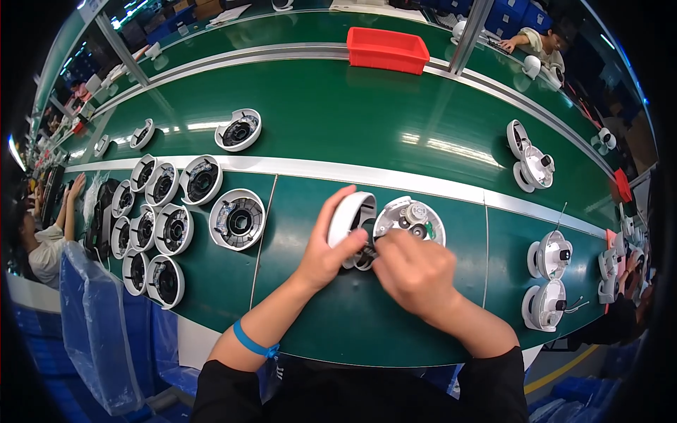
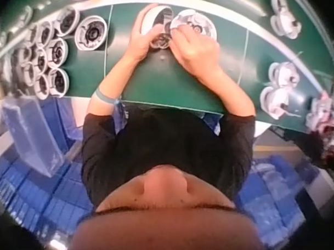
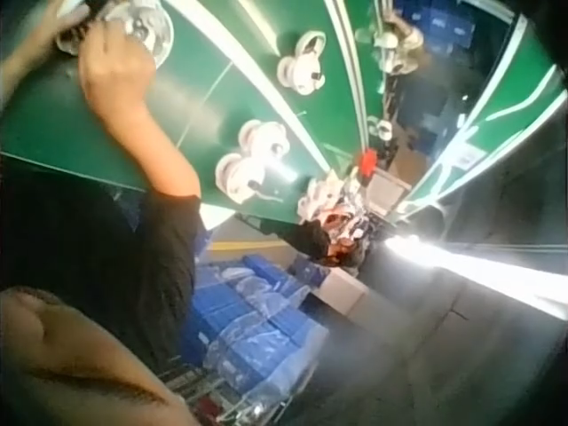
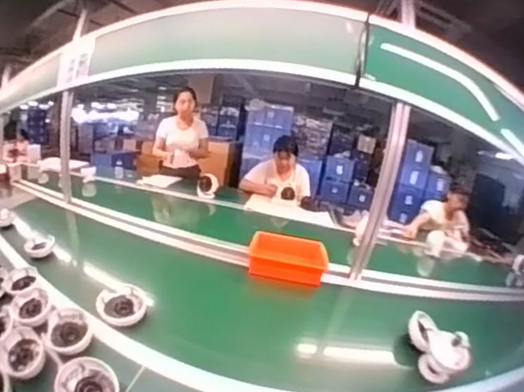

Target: The recorder is assembling security camera housings by inserting components and routing wires on an assembly line.

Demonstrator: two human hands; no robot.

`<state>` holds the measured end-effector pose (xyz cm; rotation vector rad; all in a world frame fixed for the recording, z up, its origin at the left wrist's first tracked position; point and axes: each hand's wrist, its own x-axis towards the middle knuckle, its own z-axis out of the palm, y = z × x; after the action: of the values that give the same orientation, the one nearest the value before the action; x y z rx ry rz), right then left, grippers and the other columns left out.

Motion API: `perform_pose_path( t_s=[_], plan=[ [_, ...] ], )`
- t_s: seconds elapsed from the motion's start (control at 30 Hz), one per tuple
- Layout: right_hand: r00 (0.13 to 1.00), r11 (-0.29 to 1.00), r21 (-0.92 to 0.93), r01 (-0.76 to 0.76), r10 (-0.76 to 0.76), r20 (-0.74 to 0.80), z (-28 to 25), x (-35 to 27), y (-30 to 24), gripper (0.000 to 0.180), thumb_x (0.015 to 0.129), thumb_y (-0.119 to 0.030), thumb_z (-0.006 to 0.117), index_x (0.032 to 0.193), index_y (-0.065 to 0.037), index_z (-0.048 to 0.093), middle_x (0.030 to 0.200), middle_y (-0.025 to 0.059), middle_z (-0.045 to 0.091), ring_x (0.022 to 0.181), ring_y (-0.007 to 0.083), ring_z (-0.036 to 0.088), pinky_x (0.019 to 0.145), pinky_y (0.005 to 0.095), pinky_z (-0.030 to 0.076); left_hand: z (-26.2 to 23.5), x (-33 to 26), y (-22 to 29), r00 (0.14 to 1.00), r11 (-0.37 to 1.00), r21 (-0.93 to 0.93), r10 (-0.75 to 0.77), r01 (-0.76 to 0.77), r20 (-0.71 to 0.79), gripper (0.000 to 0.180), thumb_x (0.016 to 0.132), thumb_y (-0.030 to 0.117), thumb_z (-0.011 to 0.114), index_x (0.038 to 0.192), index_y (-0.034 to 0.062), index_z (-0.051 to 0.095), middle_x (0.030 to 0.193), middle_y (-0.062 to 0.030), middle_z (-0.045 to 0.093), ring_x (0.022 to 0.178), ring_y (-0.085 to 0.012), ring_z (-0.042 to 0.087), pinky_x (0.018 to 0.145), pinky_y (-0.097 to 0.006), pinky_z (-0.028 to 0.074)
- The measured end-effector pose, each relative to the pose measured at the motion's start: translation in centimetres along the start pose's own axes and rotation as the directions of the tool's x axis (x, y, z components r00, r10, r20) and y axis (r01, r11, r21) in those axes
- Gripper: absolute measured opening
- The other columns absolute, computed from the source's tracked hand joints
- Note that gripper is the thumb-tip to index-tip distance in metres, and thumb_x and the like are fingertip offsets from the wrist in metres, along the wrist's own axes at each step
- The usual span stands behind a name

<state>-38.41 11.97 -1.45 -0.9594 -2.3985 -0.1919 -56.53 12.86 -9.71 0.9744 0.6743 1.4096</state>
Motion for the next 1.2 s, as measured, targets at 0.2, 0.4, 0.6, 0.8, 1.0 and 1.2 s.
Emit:
perform_pose_path(
  t_s=[0.2, 0.4, 0.6, 0.8, 1.0, 1.2],
  plan=[
    [0.817, 0.493, 0.665, -0.561, 0.203, 0.539, -0.2, 1.8, 3.5, 0.050, 0.085, -0.002, 0.070, 0.133, 0.004, 0.060, 0.116, 0.0151, 0.071, 0.088, 0.0207, 0.074, 0.074, 0.0309, 0.059, -3.0, 1.1, -0.2, 0.945, 0.973, -0.231, -0.092, 0.018, -0.315, 0.059, 0.108, 0.031, 0.057, 0.157, 0.0087, 0.034, 0.140, -0.0106, 0.056, 0.125, -0.0185, 0.057, 0.108, -0.034, 0.046],
    [0.766, 0.013, 0.834, -0.551, 0.403, 0.500, 2.9, 6.8, 3.3, 0.037, 0.093, -0.002, 0.063, 0.129, 0.002, 0.058, 0.105, 0.0112, 0.071, 0.085, 0.0152, 0.073, 0.074, 0.0291, 0.058, -6.5, 0.8, -0.5, 0.886, 0.983, 0.135, 0.170, -0.123, -0.430, 0.076, 0.109, 0.029, 0.055, 0.165, 0.0028, 0.011, 0.160, -0.0206, 0.038, 0.145, -0.0269, 0.042, 0.121, -0.037, 0.031],
    [0.706, 0.239, 0.799, -0.551, 0.645, 0.294, 7.3, 13.8, 3.8, 0.051, 0.087, -0.007, 0.067, 0.134, 0.008, 0.054, 0.098, 0.0150, 0.073, 0.082, 0.0182, 0.073, 0.075, 0.0323, 0.057, -10.0, -2.4, 3.8, 0.962, 0.972, 0.232, 0.099, -0.039, -0.254, 0.046, 0.104, 0.015, 0.063, 0.144, -0.0023, 0.047, 0.130, -0.0151, 0.063, 0.119, -0.0208, 0.061, 0.107, -0.033, 0.047],
    [0.869, 0.386, 0.888, -0.250, 0.494, 0.030, 5.8, 15.2, 2.9, 0.066, 0.100, -0.002, 0.059, 0.159, 0.000, 0.028, 0.142, 0.0150, 0.058, 0.117, 0.0193, 0.064, 0.093, 0.0333, 0.056, -15.9, -4.3, 13.2, 0.952, 0.953, -0.285, -0.181, 0.107, -0.249, 0.054, 0.104, 0.025, 0.064, 0.148, 0.0061, 0.039, 0.123, -0.0193, 0.063, 0.107, -0.0277, 0.067, 0.095, -0.038, 0.054],
    [0.667, 0.649, 0.437, -0.623, 0.732, -0.136, -3.4, 10.5, -10.0, 0.075, 0.091, 0.005, 0.061, 0.158, 0.001, 0.028, 0.153, 0.0204, 0.046, 0.103, 0.0208, 0.070, 0.079, 0.0297, 0.059, -27.7, -3.2, 15.5, 0.773, 0.941, -0.288, -0.048, -0.178, -0.633, 0.062, 0.104, 0.046, 0.062, 0.147, 0.0092, 0.036, 0.134, -0.0138, 0.054, 0.108, -0.0270, 0.060, 0.095, -0.038, 0.049],
    [0.146, 0.441, 0.653, -0.616, 0.878, -0.456, -10.9, -1.5, -5.5, 0.070, 0.096, -0.005, 0.058, 0.157, 0.001, 0.025, 0.119, 0.0159, 0.063, 0.099, 0.0163, 0.068, 0.072, 0.0289, 0.057, -26.9, 0.7, 15.7, 0.861, 0.954, -0.294, -0.094, -0.066, -0.500, 0.085, 0.100, 0.054, 0.063, 0.164, 0.0146, 0.023, 0.160, -0.0201, 0.032, 0.116, -0.0267, 0.060, 0.094, -0.034, 0.047]
  ],
)
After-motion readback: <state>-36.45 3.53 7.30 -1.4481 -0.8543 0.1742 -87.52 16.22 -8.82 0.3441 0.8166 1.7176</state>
